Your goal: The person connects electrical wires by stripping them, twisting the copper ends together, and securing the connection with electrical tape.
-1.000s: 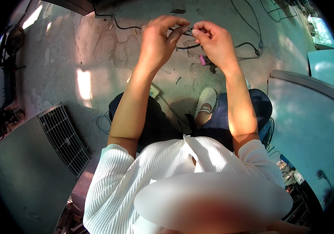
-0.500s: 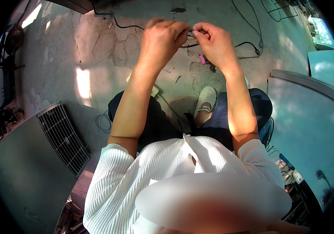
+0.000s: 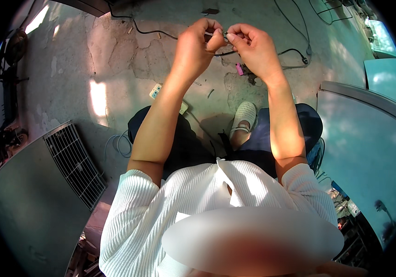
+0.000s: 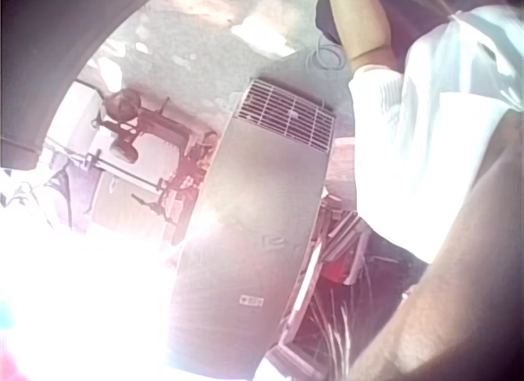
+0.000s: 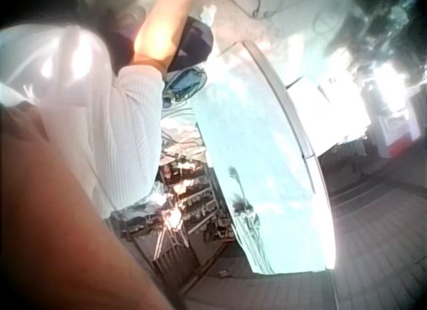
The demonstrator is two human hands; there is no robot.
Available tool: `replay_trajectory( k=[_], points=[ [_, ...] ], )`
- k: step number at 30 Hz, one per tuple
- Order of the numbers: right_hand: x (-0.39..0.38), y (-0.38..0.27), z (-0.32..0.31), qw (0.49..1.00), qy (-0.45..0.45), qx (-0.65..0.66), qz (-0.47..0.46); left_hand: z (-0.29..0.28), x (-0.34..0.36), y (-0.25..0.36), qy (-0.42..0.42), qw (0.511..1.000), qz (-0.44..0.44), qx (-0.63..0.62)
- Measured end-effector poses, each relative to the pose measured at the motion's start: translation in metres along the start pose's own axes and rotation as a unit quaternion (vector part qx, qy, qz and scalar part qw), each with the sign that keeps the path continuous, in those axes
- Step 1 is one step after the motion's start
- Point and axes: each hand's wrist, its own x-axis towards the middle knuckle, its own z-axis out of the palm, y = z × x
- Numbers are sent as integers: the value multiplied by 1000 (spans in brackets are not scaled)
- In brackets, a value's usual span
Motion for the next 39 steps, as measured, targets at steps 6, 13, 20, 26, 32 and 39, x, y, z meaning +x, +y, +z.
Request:
replay_trajectory(
  k=[6,13,20,26,32,39],
  points=[
    [-2,-1,-2,1000,9,6,4,-7,2,3,-49,975,-114,-182],
    [-2,1,0,1000,7,14,-6,-9,1,4,-22,992,-108,-67],
    [-4,-2,-4,1000,6,3,-3,-16,2,13,-25,996,18,-85],
    [-4,-3,-3,1000,-2,6,-1,-9,-5,17,-36,984,107,137],
    [-5,-1,-2,1000,6,0,-6,-13,0,11,16,943,210,260],
    [-5,-2,0,1000,10,-16,-14,-16,0,12,60,899,273,338]
  ],
)
